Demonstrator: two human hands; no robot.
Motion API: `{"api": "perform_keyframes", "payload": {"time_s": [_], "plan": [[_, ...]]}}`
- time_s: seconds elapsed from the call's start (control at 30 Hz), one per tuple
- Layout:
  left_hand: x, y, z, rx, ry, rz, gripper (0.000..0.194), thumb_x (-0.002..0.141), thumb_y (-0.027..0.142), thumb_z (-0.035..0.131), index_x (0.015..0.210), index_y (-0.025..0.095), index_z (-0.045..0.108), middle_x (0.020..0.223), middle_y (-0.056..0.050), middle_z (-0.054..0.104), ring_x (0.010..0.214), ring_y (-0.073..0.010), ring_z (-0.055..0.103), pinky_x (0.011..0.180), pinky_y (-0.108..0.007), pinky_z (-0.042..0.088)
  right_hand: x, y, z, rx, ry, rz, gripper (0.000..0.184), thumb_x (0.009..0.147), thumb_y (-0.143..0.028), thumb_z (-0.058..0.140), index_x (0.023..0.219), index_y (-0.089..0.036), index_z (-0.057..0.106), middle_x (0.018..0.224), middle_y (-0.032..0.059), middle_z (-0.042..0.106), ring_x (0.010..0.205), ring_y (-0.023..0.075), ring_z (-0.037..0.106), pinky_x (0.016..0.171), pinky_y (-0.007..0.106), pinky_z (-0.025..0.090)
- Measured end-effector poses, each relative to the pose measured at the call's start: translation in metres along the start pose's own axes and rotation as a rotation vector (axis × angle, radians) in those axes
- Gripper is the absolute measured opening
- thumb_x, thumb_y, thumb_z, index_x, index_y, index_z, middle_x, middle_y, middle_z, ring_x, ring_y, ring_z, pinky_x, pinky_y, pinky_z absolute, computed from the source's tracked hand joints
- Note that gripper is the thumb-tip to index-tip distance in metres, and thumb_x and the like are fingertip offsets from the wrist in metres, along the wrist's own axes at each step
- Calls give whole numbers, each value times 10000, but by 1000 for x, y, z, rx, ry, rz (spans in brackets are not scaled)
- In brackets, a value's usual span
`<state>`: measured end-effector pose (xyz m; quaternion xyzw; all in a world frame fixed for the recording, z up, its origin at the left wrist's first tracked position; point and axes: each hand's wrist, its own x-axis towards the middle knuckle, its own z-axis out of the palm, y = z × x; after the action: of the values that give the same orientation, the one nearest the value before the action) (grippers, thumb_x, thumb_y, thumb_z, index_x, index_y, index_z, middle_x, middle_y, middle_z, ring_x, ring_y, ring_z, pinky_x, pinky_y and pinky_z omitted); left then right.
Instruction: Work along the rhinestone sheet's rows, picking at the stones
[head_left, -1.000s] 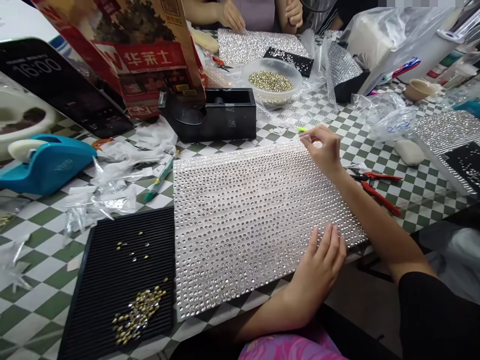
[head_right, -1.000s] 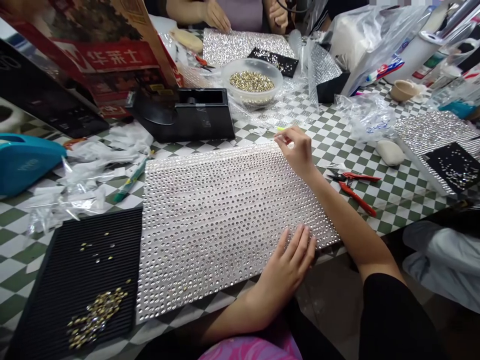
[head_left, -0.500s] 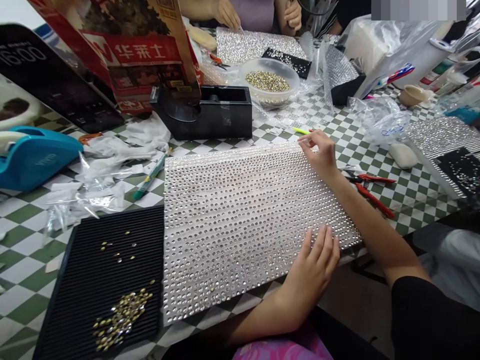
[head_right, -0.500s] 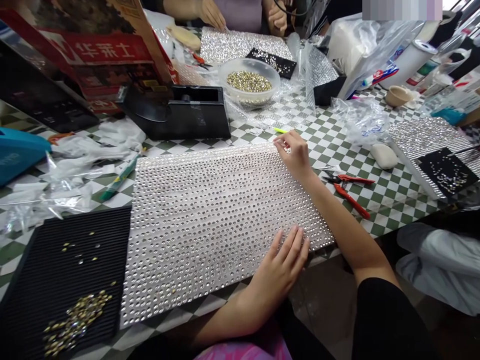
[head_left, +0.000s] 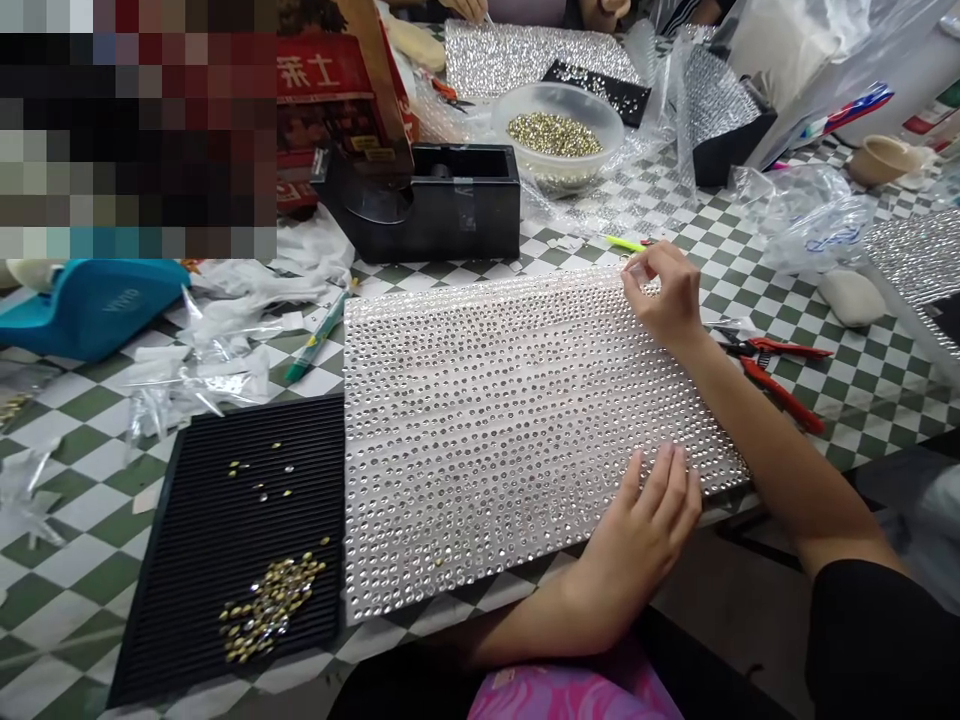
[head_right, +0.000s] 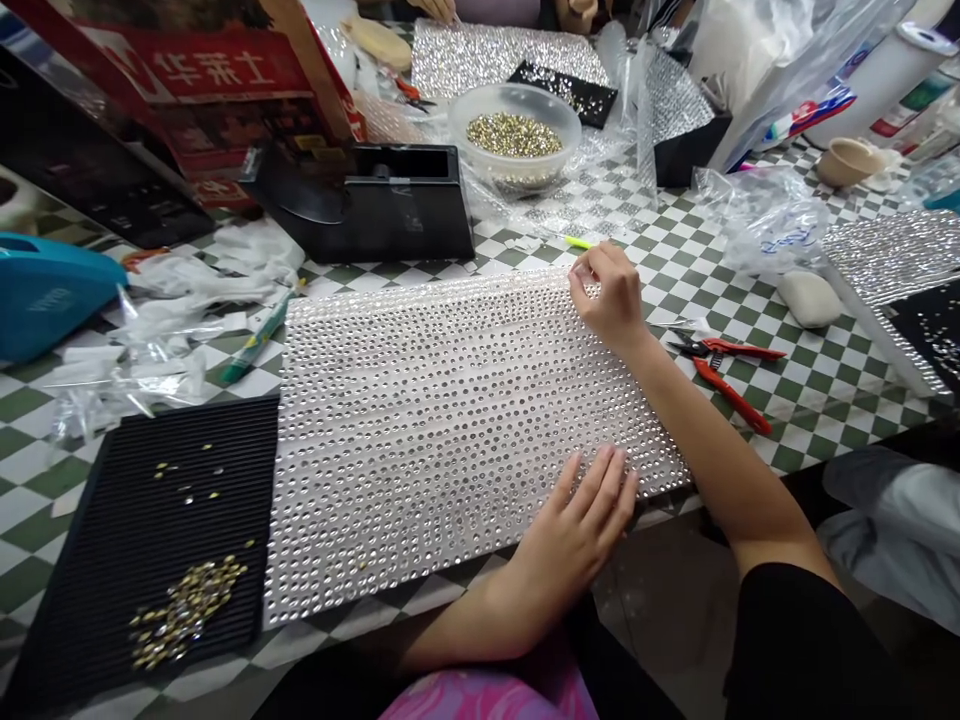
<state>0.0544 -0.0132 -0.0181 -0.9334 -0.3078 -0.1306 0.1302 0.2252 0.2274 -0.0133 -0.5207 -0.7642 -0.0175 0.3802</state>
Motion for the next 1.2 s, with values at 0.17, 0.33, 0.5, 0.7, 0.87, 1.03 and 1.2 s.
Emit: {"api": "perform_keyframes", "payload": {"time_s": [0.17,0.33,0.5,0.7,0.87,1.03,1.2], "plan": [[0,-1,-2,-16,5,-8,511,1083,205,327,1532,179,570,1576,-87,553,1499,-246,475,1215,-436,418,-1,0,1,2,-32,-27,79,865,-200,580,798,-227,548,796,60,556,809,216,568,783,439,533],[0,-2,-3,-9,-13,3,517,1086,210,322,1550,171,546,1591,-92,535,1510,-249,459,1220,-433,414,0,-1,1,-9,-52,-25,91,861,-220,593,783,-230,546,799,62,576,798,212,562,774,437,531],[0,-3,-4,-11,-24,4,518,1089,220,320,1558,167,534,1599,-93,524,1515,-250,452,1225,-428,412,0,-1,0,-8,-78,-17,77,870,-230,592,798,-234,565,813,67,584,804,212,559,756,429,528],[0,-3,-6,5,-47,22,534,1089,225,309,1586,152,491,1622,-106,494,1533,-257,424,1240,-437,398,0,0,1,-2,-86,-28,96,873,-223,586,787,-226,545,800,61,556,809,213,562,758,424,520],[0,-3,-8,-20,-23,2,513,1087,213,327,1547,176,550,1589,-82,539,1512,-238,458,1220,-417,422,0,0,1,-19,-91,-23,136,876,-222,598,771,-231,512,787,56,546,817,214,573,788,426,537],[0,-3,-8,-25,-17,-6,511,1087,207,323,1535,191,568,1578,-70,554,1502,-231,473,1210,-415,429,0,-2,0,-44,-55,-17,120,872,-199,608,801,-235,519,817,74,563,851,247,593,819,472,553],[1,-2,-7,-19,-34,5,520,1089,209,313,1554,179,542,1597,-83,532,1512,-242,458,1215,-428,423,0,-5,2,-15,-96,-41,100,927,-249,575,832,-237,545,862,82,610,865,236,606,895,482,564]]}}
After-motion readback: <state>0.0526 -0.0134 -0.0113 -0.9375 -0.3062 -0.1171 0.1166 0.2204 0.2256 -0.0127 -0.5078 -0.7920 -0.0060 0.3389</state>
